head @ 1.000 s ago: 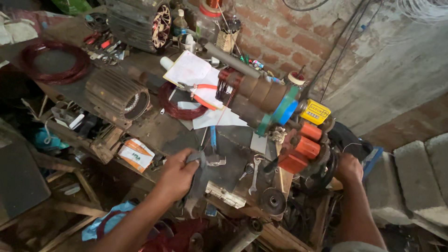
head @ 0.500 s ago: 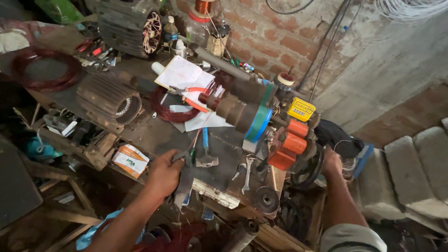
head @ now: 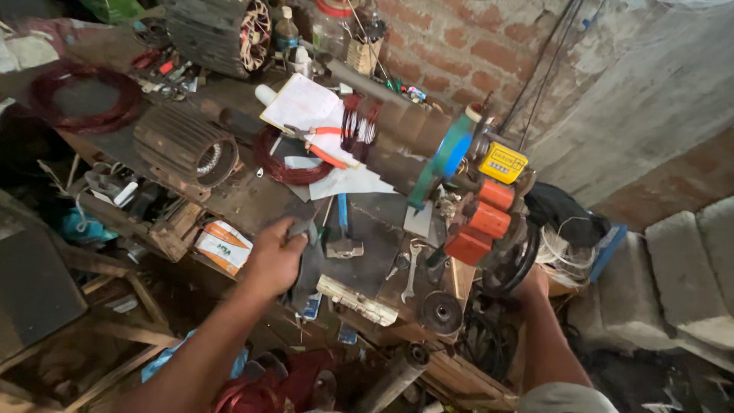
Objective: The person handles lengths of red enameled copper wire at a cluttered workbench, coiling and arranging the wire by hand, cutting or trimming it with pliers, tapping a component with a hammer, and wiping the work area with a cloth.
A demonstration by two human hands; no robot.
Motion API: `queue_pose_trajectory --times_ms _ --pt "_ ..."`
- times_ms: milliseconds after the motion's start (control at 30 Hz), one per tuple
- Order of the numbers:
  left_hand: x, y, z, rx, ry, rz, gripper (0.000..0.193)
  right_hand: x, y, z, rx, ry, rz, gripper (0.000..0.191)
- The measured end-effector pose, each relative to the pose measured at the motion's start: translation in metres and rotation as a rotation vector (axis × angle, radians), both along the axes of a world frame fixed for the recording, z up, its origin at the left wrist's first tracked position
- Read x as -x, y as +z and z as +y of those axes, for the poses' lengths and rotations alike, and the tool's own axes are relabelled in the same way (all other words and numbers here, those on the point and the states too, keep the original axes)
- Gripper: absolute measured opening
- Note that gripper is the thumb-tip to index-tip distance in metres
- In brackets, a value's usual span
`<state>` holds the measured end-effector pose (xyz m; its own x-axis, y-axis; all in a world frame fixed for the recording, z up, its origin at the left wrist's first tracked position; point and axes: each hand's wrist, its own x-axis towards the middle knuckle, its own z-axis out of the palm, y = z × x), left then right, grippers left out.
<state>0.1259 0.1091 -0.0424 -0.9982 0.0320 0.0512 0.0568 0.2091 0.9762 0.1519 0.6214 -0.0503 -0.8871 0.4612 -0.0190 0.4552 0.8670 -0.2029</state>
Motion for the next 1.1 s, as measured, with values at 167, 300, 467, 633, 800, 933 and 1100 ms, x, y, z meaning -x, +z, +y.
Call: queue_pose_trajectory --times_ms 167,300,467,633,800,933,1100 --pt "0.011 -0.004 0.005 -0.156 -0.053 0.010 0.017 -0.016 -0.017 -0.004 -0.084 -0.029 -0.050 0.069" --pt "0.013 -0.013 0.008 0.003 0.020 0.033 0.017 -0.026 -0.022 -0.006 -0.174 0.042 -0.091 0.065" --pt "0.016 -0.009 0.010 -0.011 -0.034 0.034 0.018 -0.041 -0.020 0.005 -0.191 -0.108 -0.100 0.064" --pt "0.021 0.007 0.012 0.006 -0.038 0.091 0.024 -0.040 0.008 0.011 -0.178 -0.103 -0.132 0.047" --pt "0.038 0.012 0.012 0.125 -0.046 0.269 0.028 -0.039 0.035 0.000 -0.178 -0.095 -0.072 0.044" --pt "0.052 -0.003 0.015 0.214 -0.037 0.246 0.030 -0.034 0.039 0.003 -0.257 -0.050 -0.064 0.042" --pt "0.066 -0.031 0.030 0.316 -0.025 0.224 0.029 -0.018 0.037 0.018 -0.410 0.001 -0.143 0.046"
